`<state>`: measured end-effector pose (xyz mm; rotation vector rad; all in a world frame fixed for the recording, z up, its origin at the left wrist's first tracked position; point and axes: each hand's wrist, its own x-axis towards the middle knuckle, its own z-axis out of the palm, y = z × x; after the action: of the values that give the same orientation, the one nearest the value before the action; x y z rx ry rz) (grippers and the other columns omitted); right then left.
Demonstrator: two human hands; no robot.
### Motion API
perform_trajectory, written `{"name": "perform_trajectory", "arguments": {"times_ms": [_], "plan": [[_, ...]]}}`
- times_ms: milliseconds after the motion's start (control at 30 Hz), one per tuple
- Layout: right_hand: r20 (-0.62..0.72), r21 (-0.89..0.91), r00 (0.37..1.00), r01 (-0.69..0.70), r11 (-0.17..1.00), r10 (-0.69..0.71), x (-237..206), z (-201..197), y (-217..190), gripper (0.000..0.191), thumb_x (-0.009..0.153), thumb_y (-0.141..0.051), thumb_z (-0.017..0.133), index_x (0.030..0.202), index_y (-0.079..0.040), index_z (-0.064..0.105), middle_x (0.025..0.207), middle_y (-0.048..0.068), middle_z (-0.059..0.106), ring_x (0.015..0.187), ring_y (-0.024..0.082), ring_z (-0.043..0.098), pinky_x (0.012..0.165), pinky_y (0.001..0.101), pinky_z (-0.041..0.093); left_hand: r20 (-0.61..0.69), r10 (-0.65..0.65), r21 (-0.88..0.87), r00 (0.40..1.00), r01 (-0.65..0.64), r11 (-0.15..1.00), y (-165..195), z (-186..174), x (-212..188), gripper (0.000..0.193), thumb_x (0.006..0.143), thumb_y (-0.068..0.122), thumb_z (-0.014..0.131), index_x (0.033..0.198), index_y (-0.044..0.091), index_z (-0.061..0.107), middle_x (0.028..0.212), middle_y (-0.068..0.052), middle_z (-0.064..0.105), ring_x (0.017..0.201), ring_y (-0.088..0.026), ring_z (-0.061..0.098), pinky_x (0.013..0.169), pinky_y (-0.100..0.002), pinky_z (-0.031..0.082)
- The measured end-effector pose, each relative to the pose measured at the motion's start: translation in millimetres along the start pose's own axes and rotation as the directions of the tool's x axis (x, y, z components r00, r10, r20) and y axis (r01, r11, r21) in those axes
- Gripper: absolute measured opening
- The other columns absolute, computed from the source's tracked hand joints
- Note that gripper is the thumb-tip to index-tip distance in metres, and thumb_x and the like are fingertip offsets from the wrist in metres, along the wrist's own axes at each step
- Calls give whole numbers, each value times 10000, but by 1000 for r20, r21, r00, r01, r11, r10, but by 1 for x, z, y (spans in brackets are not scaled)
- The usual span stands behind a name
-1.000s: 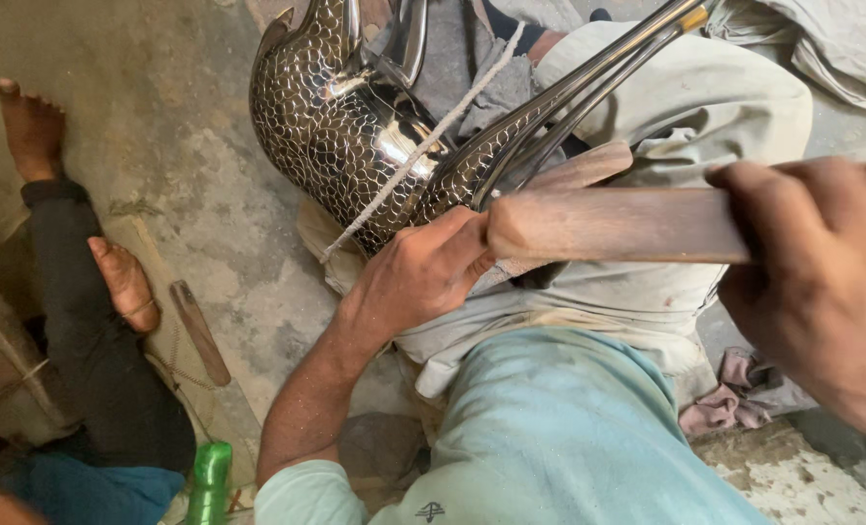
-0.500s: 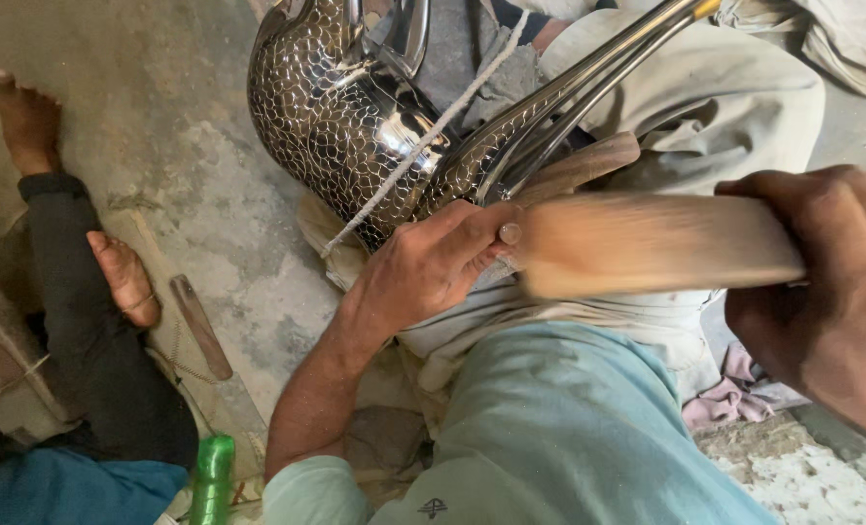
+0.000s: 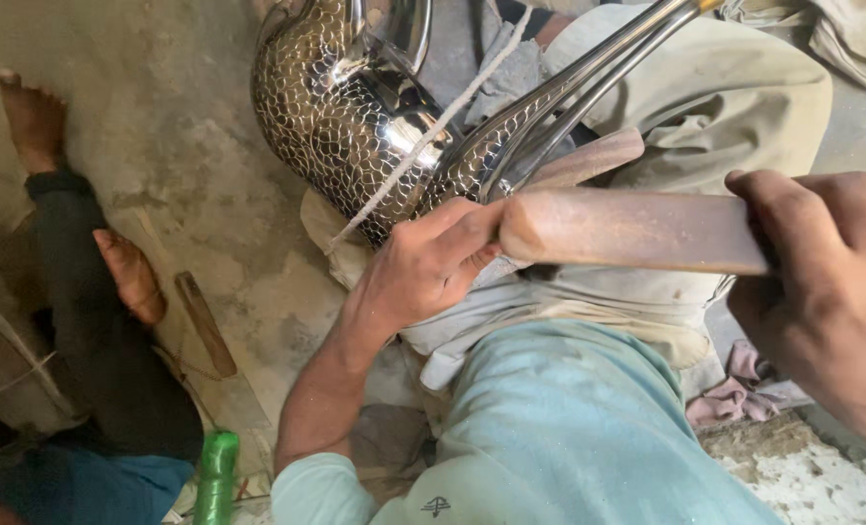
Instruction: The person sits on the floor and repeatedly hammers a small metal punch against a silver giraffe-shaped sculpture to create a textured pattern. They adjust the sculpture's position on a wooden block and reposition the punch multiple times while continuing to strike the surface.
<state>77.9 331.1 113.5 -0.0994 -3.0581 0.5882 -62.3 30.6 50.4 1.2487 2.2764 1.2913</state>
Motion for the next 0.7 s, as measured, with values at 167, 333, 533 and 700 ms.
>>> {"name": "perform_trajectory", "arguments": {"times_ms": [167,333,533,700], "plan": [[13,153,997,-82,985,81,8,4,7,646,802,110,743,1422,13,589,1113,220,622,966,318,651,842,381,540,-431,-211,-363,877,45,931,4,22,-32,315,1049,7,659,1283,12,448,1062,-144,744,797,-145,718,598,-215,595],[-51,145,995,96,985,-90,28,3,-2,650,757,162,752,1372,95,554,1120,259,631,968,359,665,835,395,553,-548,-186,-264,816,42,963,-3,56,-52,361,1075,19,634,1288,18,342,1110,-212,699,858,-186,728,696,-267,630],[-117,-47,939,320,946,-323,48,-21,-34,622,837,119,802,1421,56,598,1130,232,648,933,325,657,805,378,541,-539,47,160,841,48,986,-17,56,-69,389,964,-32,652,1281,-18,425,1108,-221,669,902,-346,719,748,-401,605],[-124,-220,847,485,847,-517,75,-37,-58,498,807,-14,846,1275,6,675,1023,173,688,785,283,626,684,385,505,-564,35,140,825,54,989,-22,65,-74,370,935,-14,666,1266,-19,498,1108,-206,663,901,-334,710,764,-399,599]]}}
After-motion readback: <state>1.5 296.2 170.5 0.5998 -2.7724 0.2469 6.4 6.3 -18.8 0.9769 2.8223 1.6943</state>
